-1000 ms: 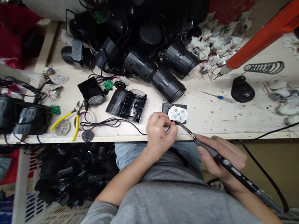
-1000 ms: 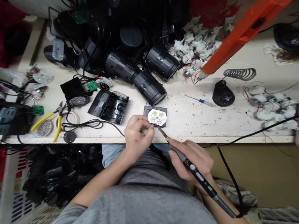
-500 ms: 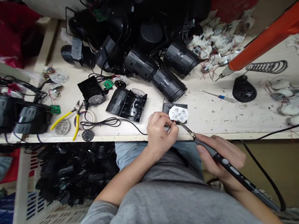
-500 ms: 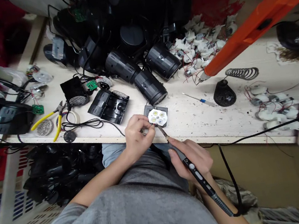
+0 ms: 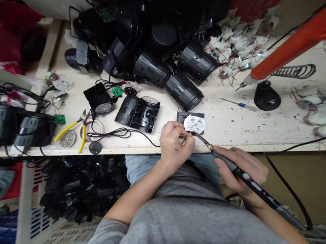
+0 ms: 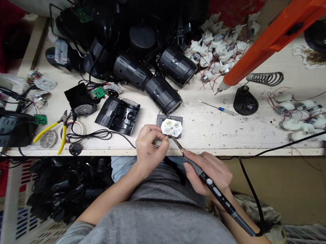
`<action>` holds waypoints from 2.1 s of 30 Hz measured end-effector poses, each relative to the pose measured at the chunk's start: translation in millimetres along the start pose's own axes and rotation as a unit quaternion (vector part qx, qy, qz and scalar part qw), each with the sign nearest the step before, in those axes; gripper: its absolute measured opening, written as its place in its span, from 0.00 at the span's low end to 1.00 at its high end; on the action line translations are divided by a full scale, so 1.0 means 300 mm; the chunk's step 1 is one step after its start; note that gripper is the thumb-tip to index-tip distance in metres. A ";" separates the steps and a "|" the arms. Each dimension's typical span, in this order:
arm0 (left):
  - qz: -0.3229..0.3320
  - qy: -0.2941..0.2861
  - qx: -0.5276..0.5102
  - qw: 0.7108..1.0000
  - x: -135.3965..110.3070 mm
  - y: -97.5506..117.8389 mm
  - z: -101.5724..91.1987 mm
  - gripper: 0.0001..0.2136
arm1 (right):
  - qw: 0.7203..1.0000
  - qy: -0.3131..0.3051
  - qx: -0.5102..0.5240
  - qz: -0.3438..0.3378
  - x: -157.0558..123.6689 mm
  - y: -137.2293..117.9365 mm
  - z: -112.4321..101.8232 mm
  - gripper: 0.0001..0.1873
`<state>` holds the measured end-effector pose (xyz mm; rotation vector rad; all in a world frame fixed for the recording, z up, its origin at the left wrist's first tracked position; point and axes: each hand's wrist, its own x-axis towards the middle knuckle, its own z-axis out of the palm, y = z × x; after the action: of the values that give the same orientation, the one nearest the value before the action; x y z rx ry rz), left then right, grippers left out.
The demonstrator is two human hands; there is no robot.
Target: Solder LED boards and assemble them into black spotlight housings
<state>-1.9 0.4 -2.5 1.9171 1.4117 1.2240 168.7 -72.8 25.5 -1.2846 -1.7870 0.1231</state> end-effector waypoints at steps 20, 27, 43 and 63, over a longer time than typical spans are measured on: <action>-0.001 -0.002 -0.005 1.000 -0.002 -0.005 0.002 0.07 | 1.000 0.007 0.014 -0.019 -0.013 -0.003 -0.020 0.19; -0.024 -0.018 -0.017 0.999 0.000 -0.008 -0.002 0.06 | 1.000 -0.015 -0.001 0.025 -0.005 -0.028 -0.048 0.20; -0.050 -0.033 -0.050 0.997 0.010 -0.005 -0.011 0.05 | 0.999 0.024 -0.028 -0.001 0.032 0.021 0.006 0.23; -0.012 -0.073 -0.072 0.995 0.004 -0.025 -0.029 0.05 | 0.996 -0.021 -0.031 -0.075 0.115 0.129 0.152 0.30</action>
<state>-13.0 3.2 -3.6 1.8450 1.2346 1.1193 162.2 -9.5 -1.3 -1.1928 -1.9298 0.0116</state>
